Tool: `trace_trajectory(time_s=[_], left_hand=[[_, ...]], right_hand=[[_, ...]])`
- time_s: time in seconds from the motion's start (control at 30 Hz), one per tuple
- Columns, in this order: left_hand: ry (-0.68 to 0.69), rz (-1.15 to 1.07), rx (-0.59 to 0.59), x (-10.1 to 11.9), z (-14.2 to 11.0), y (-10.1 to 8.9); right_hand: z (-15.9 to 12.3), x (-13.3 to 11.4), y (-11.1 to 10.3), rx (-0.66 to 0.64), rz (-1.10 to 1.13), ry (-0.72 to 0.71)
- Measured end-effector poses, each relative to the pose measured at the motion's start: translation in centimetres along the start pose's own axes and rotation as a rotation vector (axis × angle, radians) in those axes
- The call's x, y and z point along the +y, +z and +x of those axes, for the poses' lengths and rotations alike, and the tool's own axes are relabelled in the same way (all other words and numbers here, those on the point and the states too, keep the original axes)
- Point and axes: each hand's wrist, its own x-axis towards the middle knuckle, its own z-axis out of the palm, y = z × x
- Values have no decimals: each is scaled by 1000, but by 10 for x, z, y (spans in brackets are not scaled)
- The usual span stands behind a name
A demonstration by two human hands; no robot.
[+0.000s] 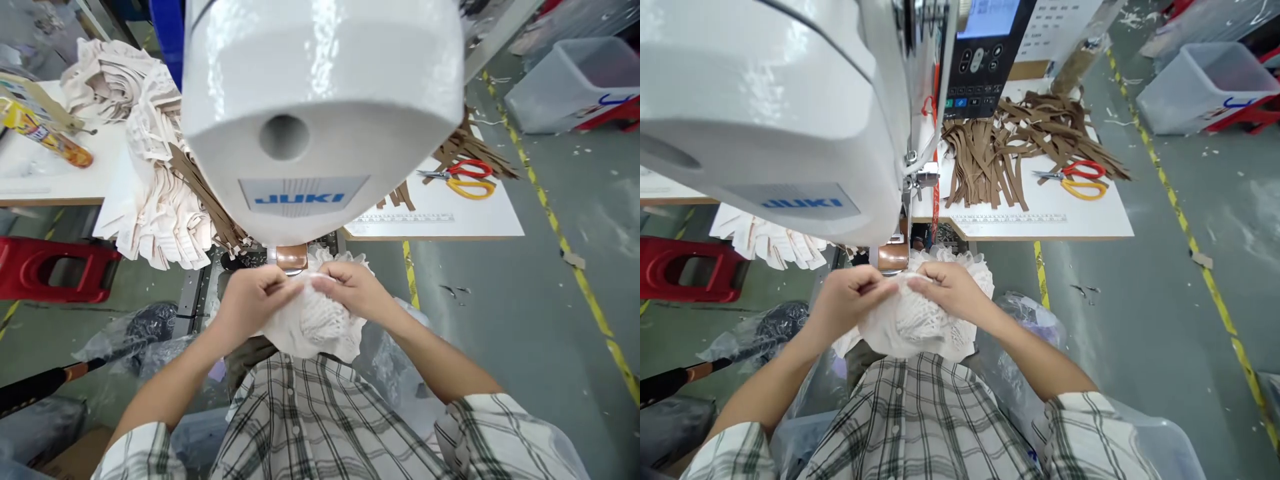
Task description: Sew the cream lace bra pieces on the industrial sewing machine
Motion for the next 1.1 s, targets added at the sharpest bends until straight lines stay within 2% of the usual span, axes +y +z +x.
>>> trace_trajectory(time_s=[0.1, 0.2, 0.5, 0.6, 0.67, 0.73, 0.8, 0.87, 0.93, 1.0, 1.1], left_hand=[[-123, -29, 175, -10, 16, -13], [-164, -32, 236, -14, 28, -16], [-196, -6, 199, -10, 37, -18], [-186, 22, 183, -10, 37, -19], [-175, 37, 177, -9, 37, -21], [-164, 52, 180, -9, 36, -24], [-148, 57, 194, -9, 35, -27], [-131, 49, 208, -10, 34, -28], [-119, 45, 217, -11, 34, -29], [-115, 41, 223, -13, 34, -29], [-111, 32, 227, -14, 34, -28]], right_hand=[[21, -4, 1, 88, -32, 20], [35, -9, -4, 84, -12, 52], [47, -9, -12, 132, 14, 40], [46, 3, -11, 145, 66, 48], [39, 19, -5, 138, 162, 54], [28, 40, 6, 44, 294, 33], [13, 61, 18, -145, 411, 25], [-2, 76, 29, -347, 490, 94], [-16, 83, 36, -418, 572, 226], [-25, 83, 38, -342, 672, 334], [-35, 79, 36, -136, 778, 412]])
